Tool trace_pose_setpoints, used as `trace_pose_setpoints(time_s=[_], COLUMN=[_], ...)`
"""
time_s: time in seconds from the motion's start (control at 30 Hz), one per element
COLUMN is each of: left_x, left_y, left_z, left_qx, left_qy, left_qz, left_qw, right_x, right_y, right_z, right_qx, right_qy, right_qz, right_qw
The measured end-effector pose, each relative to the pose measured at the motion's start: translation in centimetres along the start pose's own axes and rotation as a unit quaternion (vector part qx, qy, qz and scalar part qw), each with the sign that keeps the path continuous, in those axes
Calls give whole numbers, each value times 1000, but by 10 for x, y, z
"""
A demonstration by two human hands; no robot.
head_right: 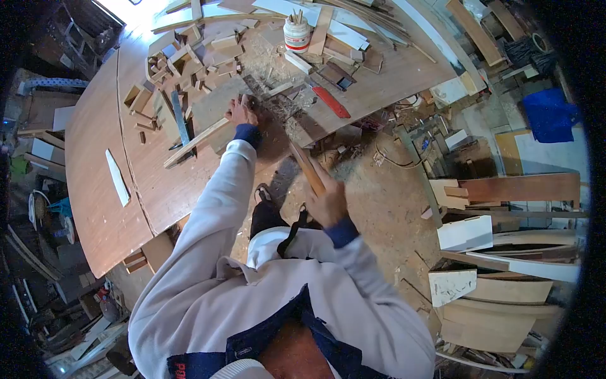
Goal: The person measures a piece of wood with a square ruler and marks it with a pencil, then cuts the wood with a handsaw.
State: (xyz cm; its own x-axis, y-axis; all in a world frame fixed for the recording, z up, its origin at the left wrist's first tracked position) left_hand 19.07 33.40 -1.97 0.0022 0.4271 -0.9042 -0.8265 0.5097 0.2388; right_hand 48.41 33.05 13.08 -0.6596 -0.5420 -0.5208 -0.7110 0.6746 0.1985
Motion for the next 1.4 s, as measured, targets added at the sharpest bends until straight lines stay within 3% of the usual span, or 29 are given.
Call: trace_pose_setpoints(time_s=[0.17,0.23,0.3,0.37,0.57,0.63,0.7,0.8,0.9,1.0,1.1,1.2,1.3,1.4], left_x=[-17,-20,-17,-8,-8,-10,-17,-20,-13,-13,-16,-17,-12,-6], left_y=[-7,0,0,0,3,-3,-2,2,-1,3,3,4,4,5], left_z=[5,7,8,3,2,6,5,8,5,3,8,8,4,1], left_qx=[1,5,-5,11,8,4,-7,-7,-12,22,6,-3,0,27], left_qy=[-79,-66,-66,-39,-52,-62,-66,-40,-50,-48,-13,-52,-35,-77], left_qz=[-4,-5,-29,27,28,18,15,-5,-15,62,26,-7,-23,73], left_qw=[997,998,997,999,998,998,998,999,999,997,1000,999,999,994], right_x=[21,3,-10,-14,26,17,0,-11,10,28,17,-15,-4,27], right_y=[22,-2,-24,-31,36,22,-13,-32,4,37,10,-28,-14,38], right_z=[5,-3,-3,-5,14,12,3,-5,6,12,13,-11,-5,5], right_qx=[-6,50,6,34,-41,-46,23,-7,-22,33,-21,0,-14,26], right_qy=[7,-6,21,16,-10,-3,38,21,-23,-19,-28,28,28,-15], right_qz=[-7,-47,-27,-24,-11,-2,-32,-5,-8,-41,-20,-6,17,-33], right_qw=[1000,998,999,999,999,999,999,1000,999,998,999,1000,999,999])
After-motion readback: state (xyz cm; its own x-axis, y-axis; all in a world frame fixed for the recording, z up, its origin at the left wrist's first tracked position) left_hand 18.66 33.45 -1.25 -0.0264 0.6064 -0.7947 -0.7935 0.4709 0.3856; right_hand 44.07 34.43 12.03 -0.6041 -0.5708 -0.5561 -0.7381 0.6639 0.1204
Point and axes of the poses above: each hand's wrist, its own y-axis towards the middle knuckle, its own x-axis out of the palm, z = x × y, the point moved 2 cm from there along y, towards the middle knuckle, and after that the axes turned 4 degrees about -z, right-handed, at the moved point
